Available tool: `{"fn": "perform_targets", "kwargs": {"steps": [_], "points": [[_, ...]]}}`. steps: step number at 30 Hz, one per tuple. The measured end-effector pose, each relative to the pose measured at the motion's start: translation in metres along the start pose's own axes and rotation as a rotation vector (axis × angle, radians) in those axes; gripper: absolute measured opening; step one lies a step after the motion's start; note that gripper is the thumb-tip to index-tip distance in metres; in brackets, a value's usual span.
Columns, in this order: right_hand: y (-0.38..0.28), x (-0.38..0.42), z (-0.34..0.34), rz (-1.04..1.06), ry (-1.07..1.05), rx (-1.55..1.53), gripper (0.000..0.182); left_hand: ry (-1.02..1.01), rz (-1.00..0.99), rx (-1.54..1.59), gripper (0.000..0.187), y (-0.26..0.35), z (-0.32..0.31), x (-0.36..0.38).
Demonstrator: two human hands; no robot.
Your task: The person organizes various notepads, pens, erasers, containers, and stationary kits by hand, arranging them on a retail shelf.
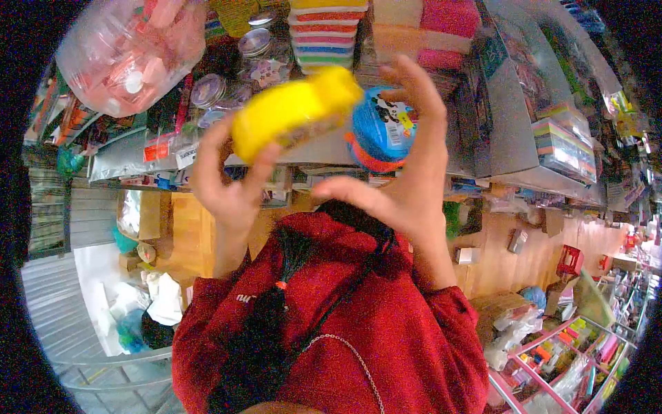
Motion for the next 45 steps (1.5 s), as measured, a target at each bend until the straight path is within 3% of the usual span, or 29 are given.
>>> {"fn": "perform_targets", "kwargs": {"steps": [1,2,4,5,8,9,12,15,18,21,36,39,42,44,45], "points": [[0.006,0.004,-0.001,-0.014,0.050,-0.026,0.100,0.085,0.236,0.130,0.044,-0.012,-0.002,0.005],[0.007,0.005,0.001,-0.022,0.005,0.155,0.096,0.173,0.473,0.259,0.045,-0.026,-0.005,0.013],[0.010,0.008,0.006,-0.031,-0.087,0.518,0.087,0.188,0.589,0.368,0.049,-0.049,-0.017,0.024],[0.012,0.011,0.003,-0.099,-0.078,0.520,0.077,0.197,0.647,0.424,0.051,-0.059,-0.023,0.029],[0.020,0.022,-0.001,-0.192,-0.126,0.664,0.075,0.057,0.719,0.341,0.056,-0.072,-0.043,0.044],[0.023,0.023,-0.002,-0.192,-0.121,0.676,0.075,0.057,0.677,0.344,0.056,-0.073,-0.047,0.045],[0.027,0.025,-0.002,-0.202,-0.104,0.695,0.073,-0.017,0.495,-0.190,0.059,-0.070,-0.045,0.042],[0.027,0.025,-0.002,-0.208,-0.091,0.675,0.072,-0.092,0.434,-0.487,0.063,-0.068,-0.041,0.044],[0.029,0.025,-0.001,-0.205,-0.084,0.641,0.074,-0.159,0.227,-0.433,0.060,-0.066,-0.043,0.040],[0.029,0.024,-0.001,-0.223,-0.083,0.613,0.074,-0.275,0.203,-0.420,0.053,-0.075,-0.052,0.046],[0.033,0.021,0.004,-0.171,-0.021,0.476,0.074,-0.215,0.099,-0.406,0.043,-0.077,-0.081,0.029],[0.030,0.019,0.009,-0.031,0.063,0.429,0.075,-0.152,0.134,-0.211,0.036,-0.077,-0.070,0.030],[0.023,0.017,0.010,0.183,0.132,0.339,0.079,-0.193,0.188,0.208,0.046,-0.053,-0.049,0.020],[0.023,0.017,0.004,0.282,0.142,0.151,0.087,-0.211,0.362,0.694,0.063,-0.042,-0.046,0.023],[0.017,0.015,0.000,0.269,0.051,0.216,0.094,-0.215,0.447,0.938,0.071,-0.037,-0.046,0.024]]}}
Point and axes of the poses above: each hand's wrist, its own x-axis away from the middle knuckle, its own z-axis out of the back of the hand, y = z × x, the point moved 3 cm from there along -x, towards the middle knuckle
